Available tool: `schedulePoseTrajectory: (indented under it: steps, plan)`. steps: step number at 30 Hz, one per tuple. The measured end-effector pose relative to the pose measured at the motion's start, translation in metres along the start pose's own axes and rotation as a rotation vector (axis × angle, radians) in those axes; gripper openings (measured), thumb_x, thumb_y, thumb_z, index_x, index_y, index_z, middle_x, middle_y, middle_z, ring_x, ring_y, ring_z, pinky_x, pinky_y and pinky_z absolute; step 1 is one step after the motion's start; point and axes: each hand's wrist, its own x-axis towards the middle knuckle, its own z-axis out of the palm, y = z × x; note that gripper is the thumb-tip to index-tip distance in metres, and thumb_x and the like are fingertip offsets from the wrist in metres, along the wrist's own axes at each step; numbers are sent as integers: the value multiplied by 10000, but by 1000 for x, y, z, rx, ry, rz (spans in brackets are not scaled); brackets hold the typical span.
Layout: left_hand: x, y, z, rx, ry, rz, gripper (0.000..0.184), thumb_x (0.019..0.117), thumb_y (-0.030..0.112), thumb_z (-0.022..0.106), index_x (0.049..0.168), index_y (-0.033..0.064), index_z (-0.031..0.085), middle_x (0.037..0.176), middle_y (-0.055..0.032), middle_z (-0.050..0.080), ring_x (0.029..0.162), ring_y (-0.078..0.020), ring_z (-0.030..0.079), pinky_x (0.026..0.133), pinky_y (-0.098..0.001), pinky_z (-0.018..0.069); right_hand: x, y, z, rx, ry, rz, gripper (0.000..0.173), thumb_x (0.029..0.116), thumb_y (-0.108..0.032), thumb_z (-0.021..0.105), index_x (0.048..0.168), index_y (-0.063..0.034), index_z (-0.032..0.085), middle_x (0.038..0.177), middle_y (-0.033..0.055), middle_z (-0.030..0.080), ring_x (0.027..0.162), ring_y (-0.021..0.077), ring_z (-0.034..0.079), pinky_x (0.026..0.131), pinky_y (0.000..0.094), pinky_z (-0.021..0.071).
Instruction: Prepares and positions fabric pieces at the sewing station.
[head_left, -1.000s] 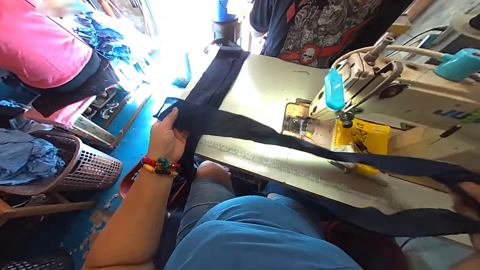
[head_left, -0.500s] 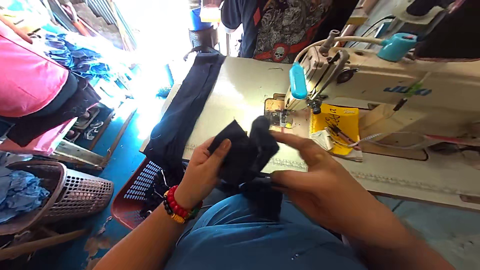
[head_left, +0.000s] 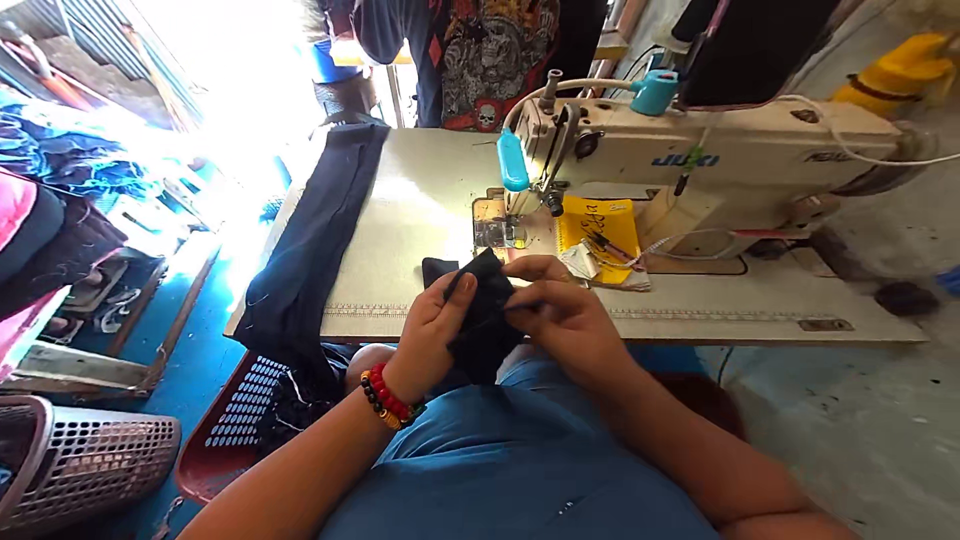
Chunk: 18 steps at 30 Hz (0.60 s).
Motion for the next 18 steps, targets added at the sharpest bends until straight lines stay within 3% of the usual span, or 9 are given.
schedulePoseTrajectory:
  steps: [4, 5, 7, 10, 12, 14, 18]
  plan:
    - [-5, -13, 4, -68, 0, -56, 269, 1107, 192, 405, 1198, 100, 641, 968, 31, 714, 895, -38, 688, 841, -260, 591, -1, 15, 5, 44, 83, 84, 138, 945, -168, 712, 1058, -96, 741, 1434, 38, 544, 1315, 159, 539, 1045, 359, 537]
    - [-7, -17, 4, -82, -16, -58, 268, 1106, 187, 406, 1216, 97, 634, 997, 26, 712, 923, -45, 687, 865, -268, 589, -2, 17, 6, 70, 72, 107, 199, 953, -135, 695, 1139, -72, 728, 1385, 43, 580, 1250, 144, 588, 1005, 337, 563]
    - [-11, -24, 2, -81, -66, -37, 267, 1105, 193, 408, 1244, 96, 615, 1092, 14, 652, 1007, -60, 650, 925, -284, 565, -2, 19, 10, 124, 55, 154, 200, 955, -76, 683, 1151, -46, 712, 1186, 43, 685, 1039, 114, 683, 889, 303, 609]
    - [-14, -28, 5, 55, -76, 30, 278, 1091, 222, 449, 1241, 132, 665, 1116, 16, 541, 1043, -45, 561, 921, -231, 508, -3, 17, 10, 62, 36, 135, 101, 945, -76, 677, 1037, -59, 717, 1007, 9, 685, 890, 71, 668, 794, 255, 595]
    - [-12, -22, 4, 157, -94, 53, 294, 1079, 234, 479, 1250, 155, 705, 1143, 2, 535, 1068, -55, 549, 927, -237, 497, -6, 10, 2, -10, 39, 71, 88, 958, -121, 678, 1022, -77, 720, 982, -8, 688, 873, 61, 666, 780, 250, 597]
    - [-5, -6, 8, 200, -164, 109, 263, 1059, 157, 508, 1209, 113, 719, 1109, -10, 590, 1068, -69, 565, 937, -268, 495, -11, -6, -13, -133, 44, -18, 128, 976, -214, 679, 1048, -120, 727, 1001, -35, 695, 900, 56, 668, 792, 262, 598]
    - [11, 45, 39, 158, -337, 326, 254, 1012, 71, 584, 1214, 54, 737, 1086, -53, 704, 1045, -95, 641, 933, -294, 540, -27, -75, -52, -297, 95, -225, 118, 1007, -269, 654, 1071, -220, 740, 1099, -83, 704, 1010, 65, 671, 860, 261, 588]
